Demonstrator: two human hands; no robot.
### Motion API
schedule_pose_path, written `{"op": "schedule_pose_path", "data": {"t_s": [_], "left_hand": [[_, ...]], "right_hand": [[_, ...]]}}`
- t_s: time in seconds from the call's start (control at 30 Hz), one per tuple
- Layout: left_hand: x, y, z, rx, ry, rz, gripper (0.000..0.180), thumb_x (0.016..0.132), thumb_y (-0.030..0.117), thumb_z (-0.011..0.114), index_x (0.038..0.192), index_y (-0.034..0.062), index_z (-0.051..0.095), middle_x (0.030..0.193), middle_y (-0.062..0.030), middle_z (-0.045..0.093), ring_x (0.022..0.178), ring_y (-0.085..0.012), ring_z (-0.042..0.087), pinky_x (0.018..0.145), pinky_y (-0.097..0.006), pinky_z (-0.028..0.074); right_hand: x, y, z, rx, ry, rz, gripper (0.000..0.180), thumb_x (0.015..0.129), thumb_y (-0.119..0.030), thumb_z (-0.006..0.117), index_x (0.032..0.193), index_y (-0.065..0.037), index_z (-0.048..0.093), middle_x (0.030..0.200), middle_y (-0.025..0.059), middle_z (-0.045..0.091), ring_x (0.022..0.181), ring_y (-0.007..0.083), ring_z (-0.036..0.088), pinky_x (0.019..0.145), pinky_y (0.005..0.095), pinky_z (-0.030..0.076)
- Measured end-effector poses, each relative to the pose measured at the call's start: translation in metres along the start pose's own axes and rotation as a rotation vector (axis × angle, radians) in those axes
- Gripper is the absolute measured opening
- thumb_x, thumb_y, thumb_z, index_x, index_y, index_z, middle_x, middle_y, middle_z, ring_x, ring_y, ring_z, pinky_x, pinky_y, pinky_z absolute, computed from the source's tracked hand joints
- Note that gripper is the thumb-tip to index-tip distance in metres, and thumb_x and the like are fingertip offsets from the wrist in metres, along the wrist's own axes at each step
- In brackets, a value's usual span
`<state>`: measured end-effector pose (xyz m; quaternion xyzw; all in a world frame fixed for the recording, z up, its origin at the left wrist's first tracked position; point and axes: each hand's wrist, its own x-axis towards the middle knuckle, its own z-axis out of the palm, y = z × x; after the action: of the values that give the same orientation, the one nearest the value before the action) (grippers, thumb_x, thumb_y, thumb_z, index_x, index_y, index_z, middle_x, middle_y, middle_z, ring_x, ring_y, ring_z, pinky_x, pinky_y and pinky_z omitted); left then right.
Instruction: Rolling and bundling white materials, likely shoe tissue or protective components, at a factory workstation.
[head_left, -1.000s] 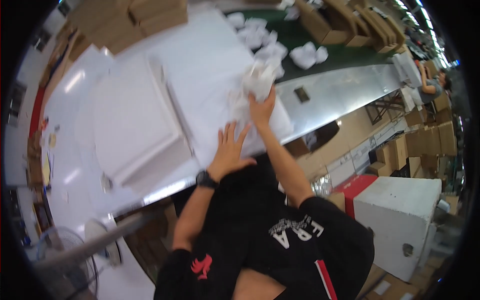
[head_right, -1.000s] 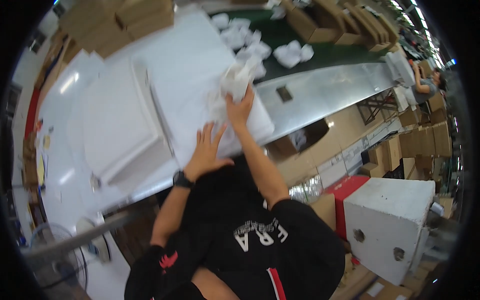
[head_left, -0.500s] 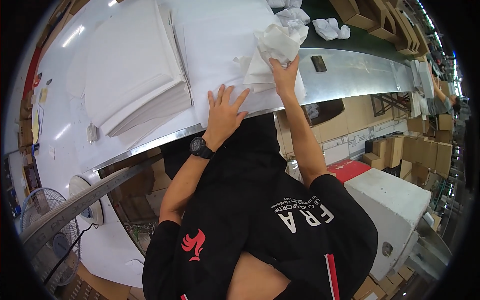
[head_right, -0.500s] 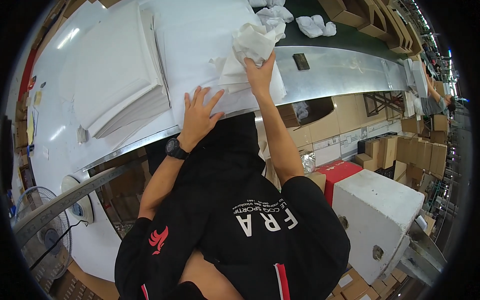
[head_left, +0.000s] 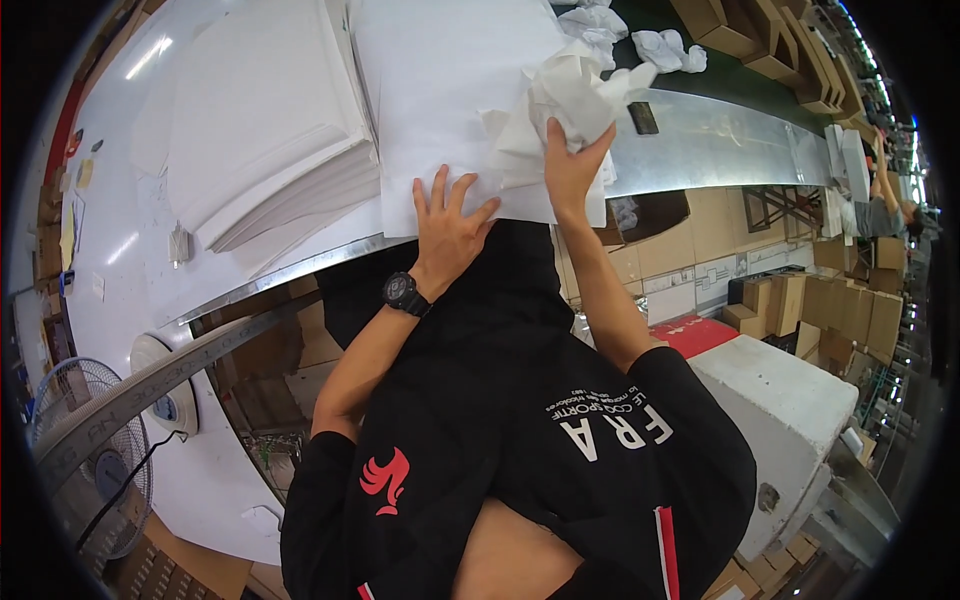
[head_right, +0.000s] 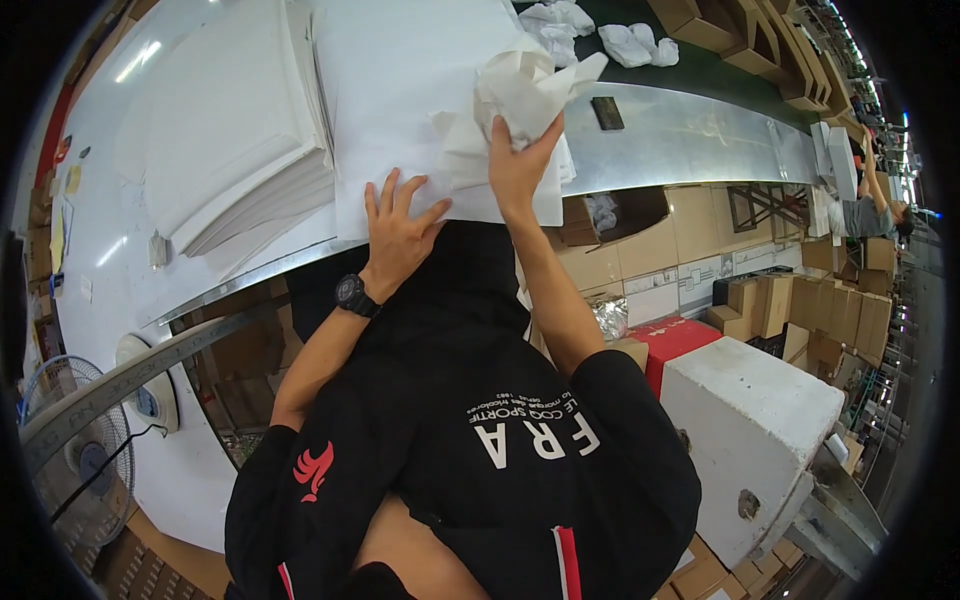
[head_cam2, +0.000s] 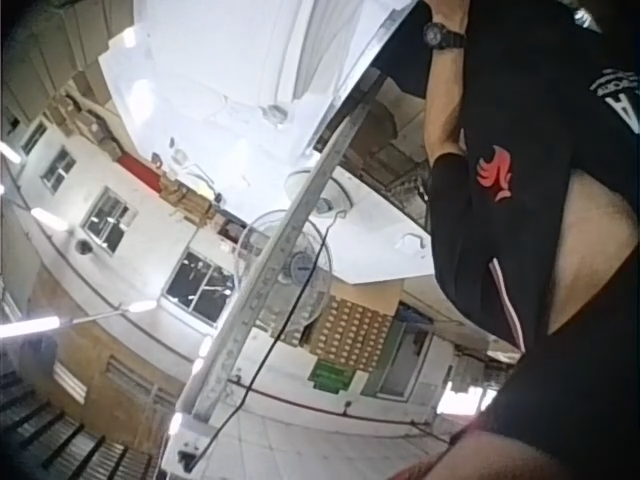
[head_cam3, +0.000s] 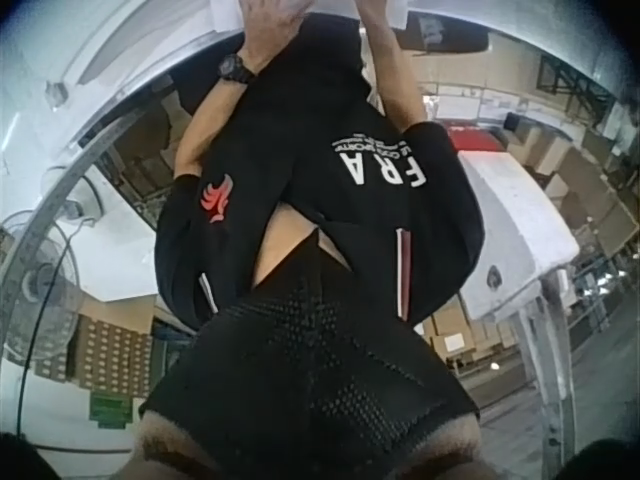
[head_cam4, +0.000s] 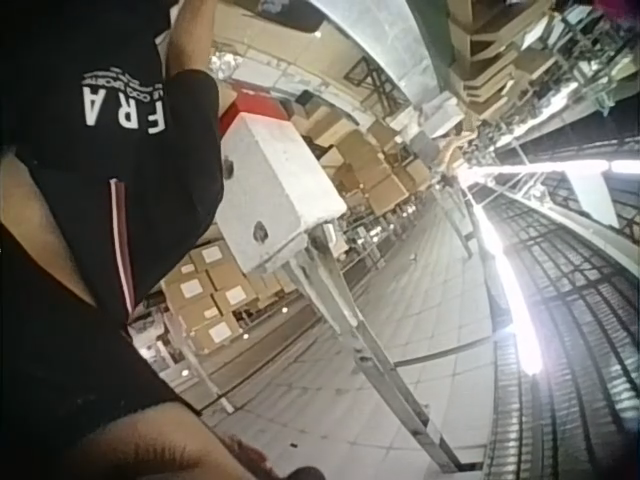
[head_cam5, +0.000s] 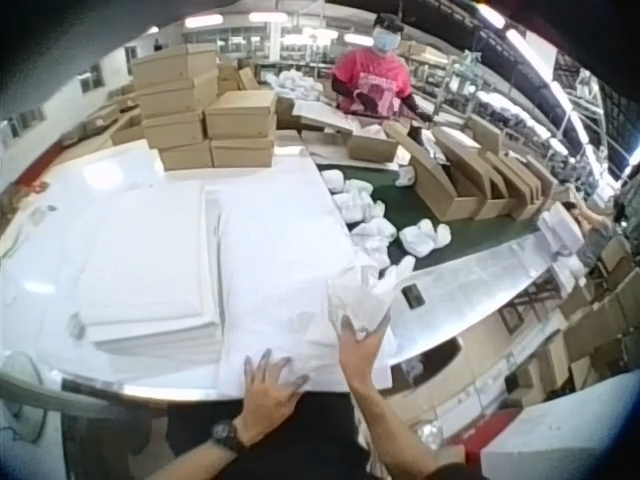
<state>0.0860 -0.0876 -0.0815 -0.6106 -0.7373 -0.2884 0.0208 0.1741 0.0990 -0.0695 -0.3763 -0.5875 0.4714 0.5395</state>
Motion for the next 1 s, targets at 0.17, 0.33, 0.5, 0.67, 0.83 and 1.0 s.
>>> {"op": "schedule_pose_path", "data": {"t_s": [0.17,0.33,0.5,0.67,0.83,1.0], "left_hand": [[0.000,-0.006,0.001,-0.112,0.104,-0.022,0.029,0.078,0.024,0.079,0.107,0.0238,0.076,0.139,-0.0107,0.049,0.140,-0.0436,0.033,0.110,-0.072,0.020],[-0.002,-0.009,-0.009,0.100,0.354,0.127,0.017,0.080,0.027,0.077,0.095,0.0188,0.076,0.141,-0.0102,0.049,0.144,-0.0406,0.029,0.114,-0.068,0.016],[0.054,-0.032,-0.030,-0.253,0.036,0.383,0.009,0.082,0.021,0.073,0.083,0.0118,0.074,0.112,-0.0080,0.068,0.099,-0.0304,0.064,0.089,-0.040,0.052],[0.136,-0.044,-0.046,-0.365,-0.358,-0.035,0.030,0.085,0.030,0.069,0.081,0.0007,0.074,0.087,-0.0147,0.071,0.080,-0.0322,0.068,0.073,-0.040,0.054],[0.216,-0.085,-0.024,-0.391,-0.888,-0.266,0.045,0.073,0.041,0.077,0.092,0.0003,0.077,0.098,-0.0198,0.073,0.081,-0.0271,0.066,0.073,-0.037,0.052],[0.214,-0.065,-0.021,-0.025,-0.583,0.016,0.039,0.078,0.039,0.074,0.096,0.0038,0.074,0.095,-0.0188,0.070,0.099,-0.0371,0.065,0.093,-0.044,0.049]], "right_hand": [[-0.038,0.007,-0.037,-0.354,-0.325,-0.615,0.078,0.073,-0.006,0.078,0.143,0.000,0.044,0.135,0.0238,0.051,0.124,0.0386,0.051,0.110,0.0449,0.036],[-0.024,-0.023,-0.040,-0.721,-0.843,-0.632,0.054,0.078,-0.022,0.080,0.127,-0.006,0.065,0.139,0.0173,0.054,0.128,0.0350,0.051,0.102,0.0426,0.038],[0.036,-0.029,-0.043,-0.559,-1.165,-0.255,0.062,0.077,-0.032,0.082,0.131,-0.008,0.063,0.140,0.0131,0.055,0.127,0.0314,0.052,0.101,0.0415,0.041],[0.042,-0.085,-0.018,-0.891,-0.653,-0.536,0.043,0.081,-0.023,0.078,0.120,-0.009,0.066,0.120,0.0118,0.062,0.106,0.0333,0.061,0.092,0.0411,0.047],[-0.003,-0.087,0.002,-0.824,-0.683,-0.640,0.034,0.083,-0.022,0.074,0.113,-0.007,0.067,0.118,0.0090,0.064,0.112,0.0302,0.059,0.098,0.0440,0.045],[0.010,-0.048,-0.008,-0.949,-0.669,-0.630,0.044,0.083,-0.029,0.075,0.119,-0.006,0.065,0.124,0.0114,0.063,0.118,0.0326,0.057,0.111,0.0534,0.036]]}}
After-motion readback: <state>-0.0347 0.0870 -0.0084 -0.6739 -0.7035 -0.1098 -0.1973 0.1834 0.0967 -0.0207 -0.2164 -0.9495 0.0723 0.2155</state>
